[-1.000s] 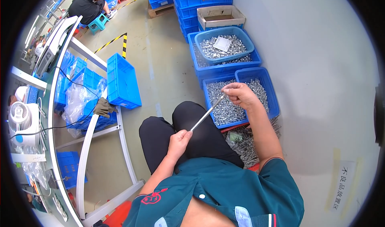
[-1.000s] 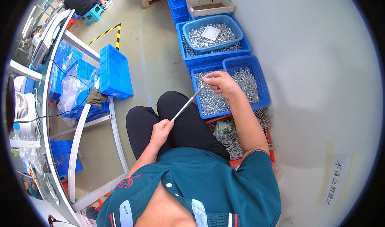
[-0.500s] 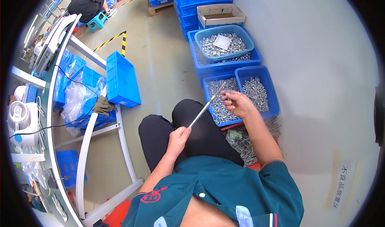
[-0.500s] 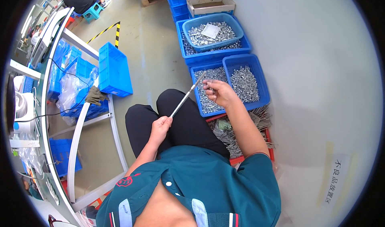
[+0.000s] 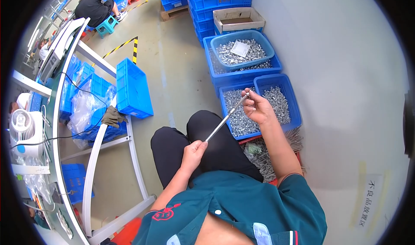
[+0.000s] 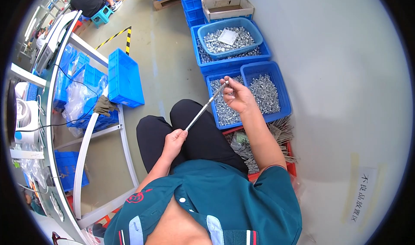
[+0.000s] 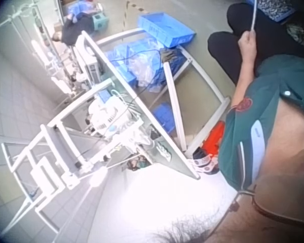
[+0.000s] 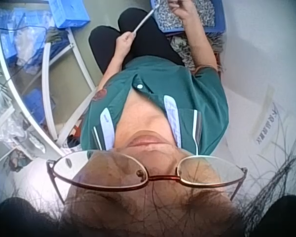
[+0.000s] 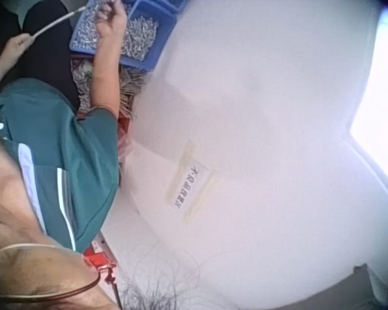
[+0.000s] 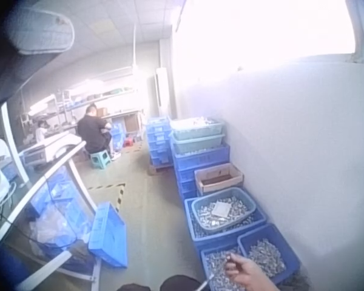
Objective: Assembling small metal rings or components onto a long thin rod.
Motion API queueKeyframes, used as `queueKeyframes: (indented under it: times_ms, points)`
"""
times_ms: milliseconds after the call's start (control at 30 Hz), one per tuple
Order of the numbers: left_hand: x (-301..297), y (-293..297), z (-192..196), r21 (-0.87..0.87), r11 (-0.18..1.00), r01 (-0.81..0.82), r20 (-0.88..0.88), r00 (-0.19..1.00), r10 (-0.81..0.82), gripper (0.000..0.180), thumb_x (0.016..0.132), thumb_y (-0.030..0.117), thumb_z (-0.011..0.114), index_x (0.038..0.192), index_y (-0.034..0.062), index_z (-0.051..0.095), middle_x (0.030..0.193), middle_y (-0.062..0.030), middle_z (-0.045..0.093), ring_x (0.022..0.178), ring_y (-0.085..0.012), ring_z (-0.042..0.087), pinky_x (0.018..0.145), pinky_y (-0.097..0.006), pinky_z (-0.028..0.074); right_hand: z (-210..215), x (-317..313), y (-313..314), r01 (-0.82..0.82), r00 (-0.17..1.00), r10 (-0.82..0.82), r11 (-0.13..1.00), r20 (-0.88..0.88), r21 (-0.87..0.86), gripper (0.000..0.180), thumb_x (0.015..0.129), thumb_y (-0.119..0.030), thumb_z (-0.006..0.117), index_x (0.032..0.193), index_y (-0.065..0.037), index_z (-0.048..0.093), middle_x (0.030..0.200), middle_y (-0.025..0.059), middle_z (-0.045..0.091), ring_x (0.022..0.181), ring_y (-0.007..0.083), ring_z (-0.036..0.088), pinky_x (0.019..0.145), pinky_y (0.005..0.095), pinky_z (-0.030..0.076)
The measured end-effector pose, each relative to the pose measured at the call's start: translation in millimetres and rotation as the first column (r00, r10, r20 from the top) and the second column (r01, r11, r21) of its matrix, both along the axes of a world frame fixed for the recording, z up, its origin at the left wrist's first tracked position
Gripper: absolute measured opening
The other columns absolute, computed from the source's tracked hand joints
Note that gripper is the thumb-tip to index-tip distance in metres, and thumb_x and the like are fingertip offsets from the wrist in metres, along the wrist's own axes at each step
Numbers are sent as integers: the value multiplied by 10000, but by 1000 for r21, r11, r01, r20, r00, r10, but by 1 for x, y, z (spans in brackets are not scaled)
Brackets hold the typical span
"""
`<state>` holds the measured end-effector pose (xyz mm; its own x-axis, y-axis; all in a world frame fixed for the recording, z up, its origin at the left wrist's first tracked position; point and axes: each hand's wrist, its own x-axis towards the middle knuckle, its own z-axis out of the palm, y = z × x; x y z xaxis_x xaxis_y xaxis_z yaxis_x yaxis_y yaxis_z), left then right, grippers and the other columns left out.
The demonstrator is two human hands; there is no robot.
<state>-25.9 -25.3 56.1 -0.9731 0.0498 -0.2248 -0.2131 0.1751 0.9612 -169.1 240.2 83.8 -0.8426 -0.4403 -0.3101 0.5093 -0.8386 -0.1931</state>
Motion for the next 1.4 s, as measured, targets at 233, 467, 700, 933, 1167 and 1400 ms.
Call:
queueKeyframes:
  times_ms: [233,467,700,933,1167,1400]
  points:
    - [0,0,-1,-10,1000,-5,-9,1000,5,356,878,200,560,596,35,421,541,39,344,536,-43,302,465,-244,289,13,3,-5,-45,999,47,996,-21,74,136,876,-125,525,935,-14,577,938,123,594,590,105,485,421,201,361]
    - [1,0,-1,-46,999,-10,-63,998,7,348,876,198,563,605,24,432,535,29,342,534,-45,310,462,-248,294,30,2,-5,-95,995,93,931,21,352,119,828,-128,545,831,-12,570,681,27,480,532,92,407,388,185,291]
    - [-1,0,-1,35,999,-40,-28,999,41,344,884,183,546,597,36,428,548,49,348,541,-35,307,470,-232,282,40,22,-27,-83,958,234,780,-166,621,347,937,-289,426,1019,11,580,671,-1,440,507,64,368,408,188,272]
    - [-3,-2,1,67,997,-30,9,1000,30,328,897,216,526,615,58,471,558,60,377,511,-27,321,457,-206,259,9,29,-20,-241,928,363,753,-83,612,275,827,-35,510,1083,65,526,821,56,552,620,90,490,487,208,382]
    - [-2,1,3,53,998,-28,-14,999,29,334,891,200,535,605,50,449,556,56,369,530,-30,316,468,-218,269,-8,10,9,-172,982,183,963,-35,205,180,901,-194,520,936,-18,533,766,45,524,548,53,423,398,149,307]
    - [0,-1,-2,2,1000,-25,-32,999,25,341,881,185,553,599,39,431,548,49,355,540,-37,308,469,-235,282,5,3,2,-96,995,94,993,25,65,229,885,-281,550,928,-56,558,734,10,491,559,76,410,418,175,306]
